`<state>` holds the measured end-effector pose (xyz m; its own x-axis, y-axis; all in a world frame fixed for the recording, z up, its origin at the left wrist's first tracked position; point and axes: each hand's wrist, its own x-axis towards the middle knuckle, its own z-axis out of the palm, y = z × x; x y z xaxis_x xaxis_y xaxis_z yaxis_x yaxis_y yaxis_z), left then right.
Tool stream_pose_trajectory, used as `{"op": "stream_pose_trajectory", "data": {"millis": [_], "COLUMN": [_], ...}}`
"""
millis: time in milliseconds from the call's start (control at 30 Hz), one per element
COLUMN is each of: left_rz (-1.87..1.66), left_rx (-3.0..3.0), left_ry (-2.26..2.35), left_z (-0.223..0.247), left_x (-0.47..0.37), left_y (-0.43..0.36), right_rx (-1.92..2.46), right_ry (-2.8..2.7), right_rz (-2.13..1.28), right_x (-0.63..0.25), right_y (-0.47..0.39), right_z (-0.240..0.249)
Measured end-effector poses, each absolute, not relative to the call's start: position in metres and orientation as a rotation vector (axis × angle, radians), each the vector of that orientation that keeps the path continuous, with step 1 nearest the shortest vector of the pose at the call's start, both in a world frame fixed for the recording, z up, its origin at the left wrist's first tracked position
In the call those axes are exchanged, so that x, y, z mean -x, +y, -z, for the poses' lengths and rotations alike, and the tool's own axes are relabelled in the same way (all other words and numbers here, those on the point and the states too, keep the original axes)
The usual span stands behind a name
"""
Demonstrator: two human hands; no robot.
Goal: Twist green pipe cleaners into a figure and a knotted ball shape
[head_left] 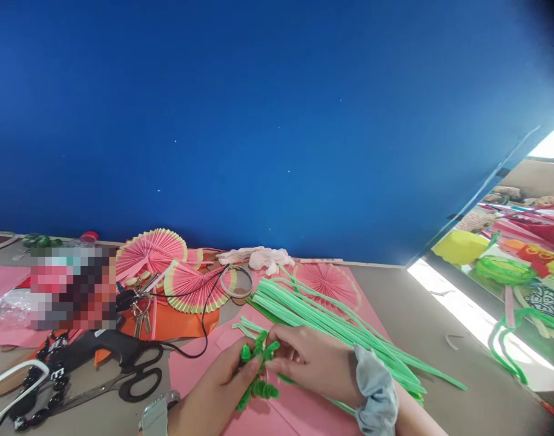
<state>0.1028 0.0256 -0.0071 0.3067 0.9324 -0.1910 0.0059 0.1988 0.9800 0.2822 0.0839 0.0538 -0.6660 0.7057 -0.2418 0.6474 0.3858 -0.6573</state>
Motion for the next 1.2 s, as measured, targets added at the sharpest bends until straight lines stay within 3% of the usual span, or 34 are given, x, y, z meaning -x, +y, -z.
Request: {"op": "stream_pose_trajectory", "data": {"millis": [200, 867, 1100, 1200], "left_rz": [-0.886, -0.866, -0.836, -0.846], "left_rx": [-1.064, -0.931, -1.029, -1.086], "left_ry": [0.985, 0.839, 0.838, 0.912], "left_z": [0.019, 0.004, 0.002, 0.006], "left_x": [-0.104, -0.1, -0.104, -0.104], "left_y": [0.028, 0.027, 0.025, 0.025], "right_rx": [1.301, 1.012, 1.031, 1.143], "right_ry": [-2.564, -2.389, -2.251, -2.421], "right_rz": [-0.953, -1.204, -1.564, -1.415], "right_x": [-0.28, -0.286, -0.289, -0.288], "right_y": [0.082, 0.095, 0.094, 0.092], "right_z": [-0.062, -0.052, -0.053, -0.055]}}
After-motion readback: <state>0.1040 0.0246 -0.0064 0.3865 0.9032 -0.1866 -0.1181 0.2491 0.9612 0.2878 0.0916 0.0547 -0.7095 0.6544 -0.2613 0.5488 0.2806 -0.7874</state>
